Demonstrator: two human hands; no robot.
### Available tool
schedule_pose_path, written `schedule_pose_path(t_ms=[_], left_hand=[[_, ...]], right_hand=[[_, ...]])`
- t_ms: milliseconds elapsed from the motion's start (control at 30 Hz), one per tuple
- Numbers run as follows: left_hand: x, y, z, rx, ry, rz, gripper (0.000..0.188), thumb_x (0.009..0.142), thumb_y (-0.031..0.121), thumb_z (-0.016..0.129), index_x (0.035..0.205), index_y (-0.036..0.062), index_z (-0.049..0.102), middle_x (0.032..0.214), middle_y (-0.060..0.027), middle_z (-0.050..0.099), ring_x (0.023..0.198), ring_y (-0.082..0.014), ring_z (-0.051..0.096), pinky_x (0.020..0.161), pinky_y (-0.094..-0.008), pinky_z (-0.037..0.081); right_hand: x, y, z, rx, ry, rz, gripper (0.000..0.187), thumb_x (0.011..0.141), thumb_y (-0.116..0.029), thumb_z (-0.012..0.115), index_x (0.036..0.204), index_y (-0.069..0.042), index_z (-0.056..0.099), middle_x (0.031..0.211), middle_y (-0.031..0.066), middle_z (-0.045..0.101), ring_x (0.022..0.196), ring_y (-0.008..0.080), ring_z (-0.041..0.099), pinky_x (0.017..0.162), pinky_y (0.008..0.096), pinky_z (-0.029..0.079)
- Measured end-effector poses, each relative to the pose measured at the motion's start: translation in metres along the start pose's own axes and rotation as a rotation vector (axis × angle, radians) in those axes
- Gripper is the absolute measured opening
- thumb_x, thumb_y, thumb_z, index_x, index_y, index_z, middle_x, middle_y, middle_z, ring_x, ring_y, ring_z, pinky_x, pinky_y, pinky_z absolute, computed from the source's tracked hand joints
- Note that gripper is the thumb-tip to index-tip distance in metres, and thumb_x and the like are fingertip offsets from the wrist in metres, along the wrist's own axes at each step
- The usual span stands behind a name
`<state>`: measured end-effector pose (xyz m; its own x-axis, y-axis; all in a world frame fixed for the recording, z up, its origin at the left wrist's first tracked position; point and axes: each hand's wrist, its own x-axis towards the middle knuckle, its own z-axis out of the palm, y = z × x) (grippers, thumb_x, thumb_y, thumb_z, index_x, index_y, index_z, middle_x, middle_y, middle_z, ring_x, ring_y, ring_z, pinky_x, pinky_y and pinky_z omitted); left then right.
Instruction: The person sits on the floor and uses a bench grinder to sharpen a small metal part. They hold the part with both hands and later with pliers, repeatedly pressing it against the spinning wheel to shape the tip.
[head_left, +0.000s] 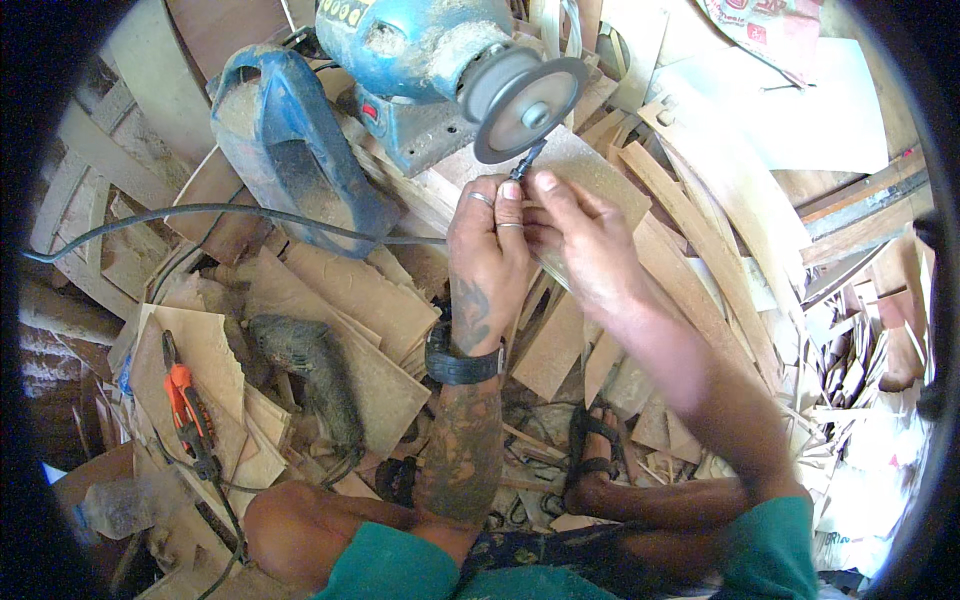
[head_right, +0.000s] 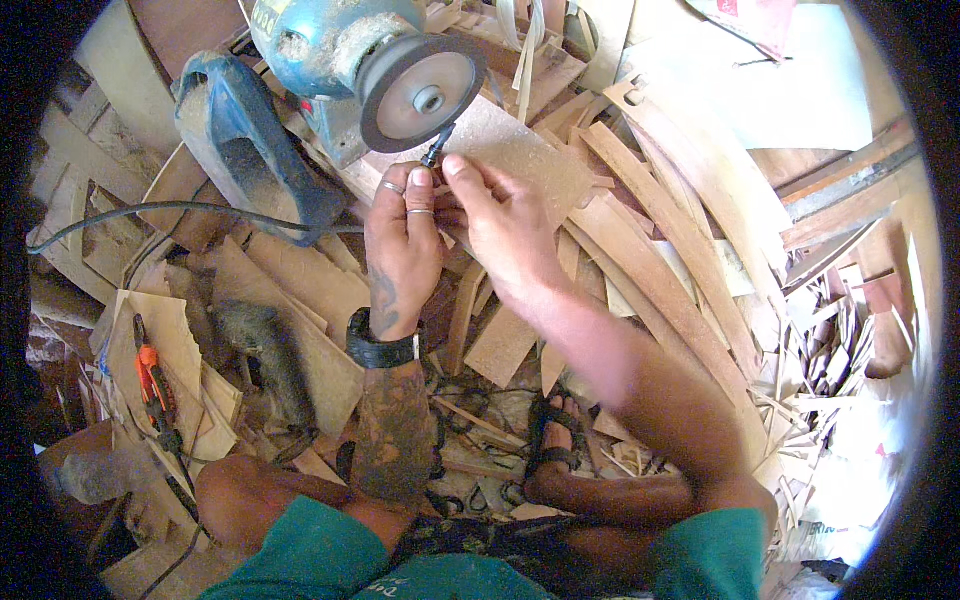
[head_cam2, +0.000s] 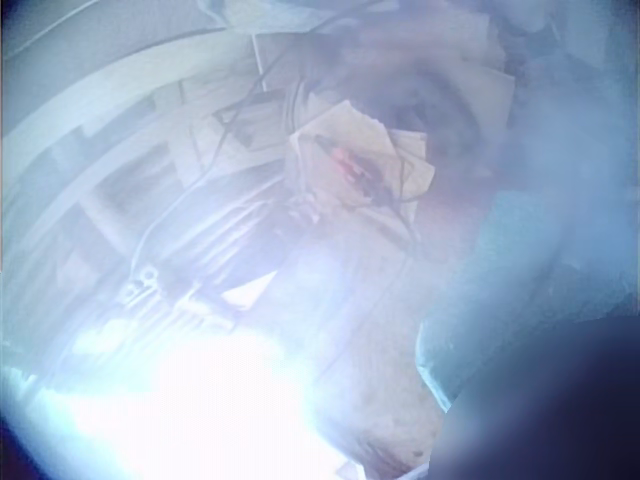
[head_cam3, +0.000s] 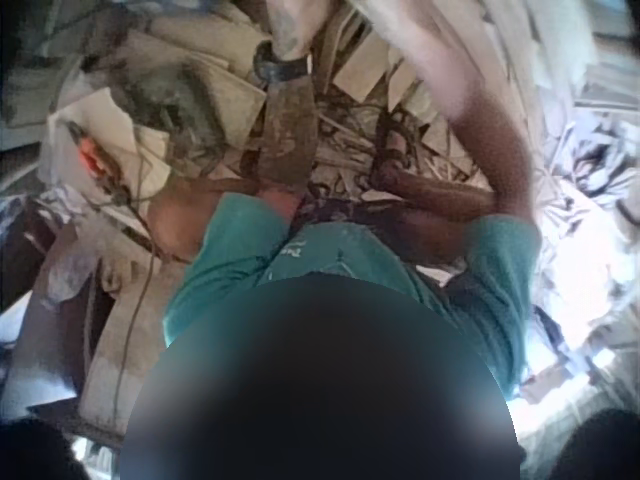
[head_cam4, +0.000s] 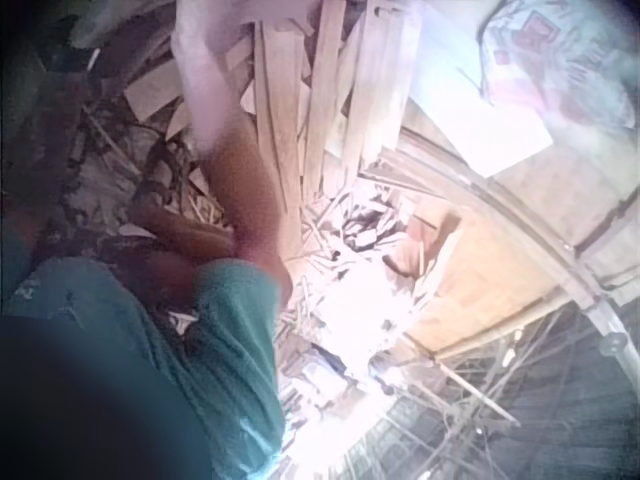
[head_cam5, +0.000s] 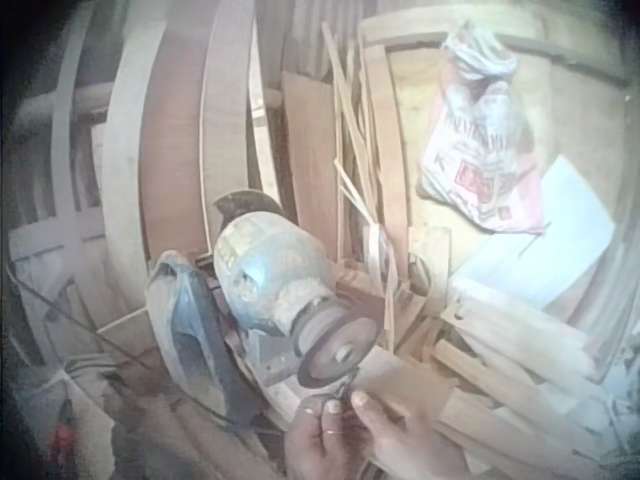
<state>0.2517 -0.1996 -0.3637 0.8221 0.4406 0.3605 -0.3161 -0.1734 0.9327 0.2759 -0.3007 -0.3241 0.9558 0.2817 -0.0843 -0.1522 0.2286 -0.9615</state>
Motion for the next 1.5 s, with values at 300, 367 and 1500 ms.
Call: schedule_pose_path(t_ms=[300, 367, 1500], left_hand=[[-0.001, -0.007, -0.003, -0.023, -0.022, 0.013, 0.020, 0.104, 0.015, 0.052, 0.095, -0.0011, 0.060, 0.082, -0.0183, 0.059, 0.070, -0.0320, 0.060, 0.064, -0.0402, 0.048], [-0.001, -0.007, -0.004, 0.009, -0.040, 0.034, 0.021, 0.106, 0.017, 0.050, 0.097, 0.0003, 0.060, 0.080, -0.0129, 0.059, 0.070, -0.0243, 0.057, 0.064, -0.0361, 0.046], [0.003, -0.015, -0.011, -0.089, -0.116, -0.002, 0.023, 0.107, 0.020, 0.048, 0.103, 0.0006, 0.060, 0.080, -0.0148, 0.061, 0.072, -0.0185, 0.055, 0.068, -0.0361, 0.049]], right_hand=[[-0.007, 0.020, 0.023, 0.185, 0.237, -0.201, 0.026, 0.096, -0.010, 0.069, 0.118, 0.003, 0.069, 0.103, 0.0067, 0.071, 0.088, 0.0115, 0.066, 0.078, 0.0256, 0.056], [-0.007, 0.021, 0.025, 0.108, 0.293, -0.266, 0.025, 0.095, -0.009, 0.069, 0.116, 0.003, 0.070, 0.100, 0.0059, 0.072, 0.086, 0.0098, 0.065, 0.075, 0.0244, 0.055], [-0.010, 0.045, 0.046, -0.201, 0.513, -0.526, 0.028, 0.094, -0.007, 0.070, 0.118, 0.005, 0.070, 0.107, 0.0158, 0.073, 0.095, 0.0176, 0.068, 0.085, 0.0298, 0.054]])
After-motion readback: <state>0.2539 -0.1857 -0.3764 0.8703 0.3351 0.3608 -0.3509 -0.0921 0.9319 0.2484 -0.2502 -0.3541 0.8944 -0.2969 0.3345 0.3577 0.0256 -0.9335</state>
